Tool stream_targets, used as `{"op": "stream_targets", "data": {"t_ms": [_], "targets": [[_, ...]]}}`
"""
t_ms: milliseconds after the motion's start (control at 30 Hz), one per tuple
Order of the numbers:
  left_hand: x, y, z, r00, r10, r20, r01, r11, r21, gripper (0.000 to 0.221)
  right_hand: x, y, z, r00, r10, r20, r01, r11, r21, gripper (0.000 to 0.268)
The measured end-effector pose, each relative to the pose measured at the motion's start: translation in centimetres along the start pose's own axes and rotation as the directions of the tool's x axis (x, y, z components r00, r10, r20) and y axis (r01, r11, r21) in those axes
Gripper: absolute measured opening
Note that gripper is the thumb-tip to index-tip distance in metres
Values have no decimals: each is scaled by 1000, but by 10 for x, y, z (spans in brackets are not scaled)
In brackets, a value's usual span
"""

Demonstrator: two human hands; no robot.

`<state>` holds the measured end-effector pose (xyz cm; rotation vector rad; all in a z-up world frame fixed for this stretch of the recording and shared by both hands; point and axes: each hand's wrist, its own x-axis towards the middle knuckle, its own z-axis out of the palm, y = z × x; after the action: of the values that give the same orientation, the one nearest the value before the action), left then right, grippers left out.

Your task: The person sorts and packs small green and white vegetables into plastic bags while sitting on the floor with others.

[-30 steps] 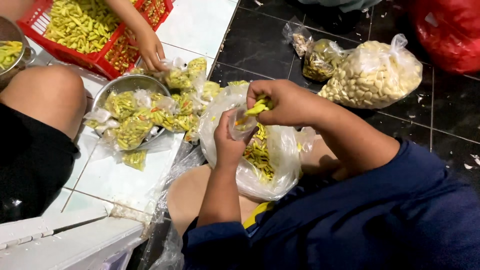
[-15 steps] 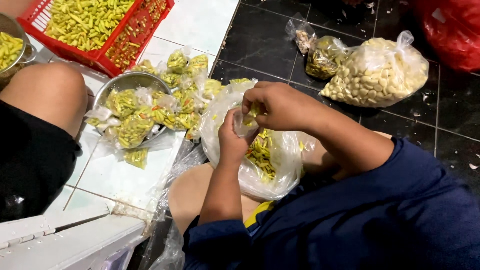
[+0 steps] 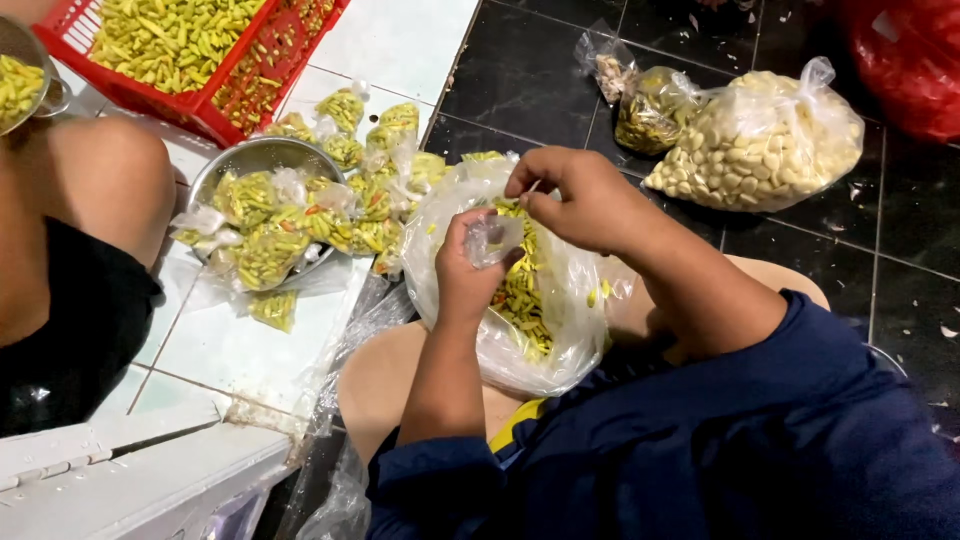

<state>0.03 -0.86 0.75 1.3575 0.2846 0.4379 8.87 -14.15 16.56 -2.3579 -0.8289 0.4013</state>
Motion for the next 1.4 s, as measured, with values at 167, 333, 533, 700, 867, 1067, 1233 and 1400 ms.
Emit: {"op": "stream_targets", "data": {"t_ms": [167, 333, 533, 700, 867, 1067, 1233, 1400], "targets": [[-3, 3, -3, 999, -22, -35, 23, 1000, 6, 61, -4, 78, 34, 975, 223, 18, -224, 970, 99, 18], [-2, -8, -8, 997, -67, -46, 66, 997, -25, 66, -45, 130, 41, 936, 350, -25, -351, 930, -110, 22], [0, -21, -9, 996, -89, 3, 89, 992, -93, 64, -77, 154, 72, 905, 390, 171, -357, 914, -193, 34], [-11, -11, -9, 991, -101, -85, 99, 995, -19, 33, -82, 169, 80, 921, 365, 134, -316, 903, -290, 20], [-18, -6, -21, 988, -92, -125, 99, 994, 49, 24, -85, 143, 38, 941, 337, 34, -306, 888, -343, 24], [-26, 26, -11, 988, 65, -137, 1, 901, 433, 7, -67, 89, 41, 986, 159, -41, -159, 987, -4, 21], [-41, 33, 1, 998, -5, -65, 26, 943, 332, 3, -51, 91, 101, 984, 150, 99, -175, 922, 345, 34], [-41, 33, -15, 982, 102, -161, -18, 890, 455, 8, -36, 96, 96, 991, 134, 0, -130, 959, 253, 19]]}}
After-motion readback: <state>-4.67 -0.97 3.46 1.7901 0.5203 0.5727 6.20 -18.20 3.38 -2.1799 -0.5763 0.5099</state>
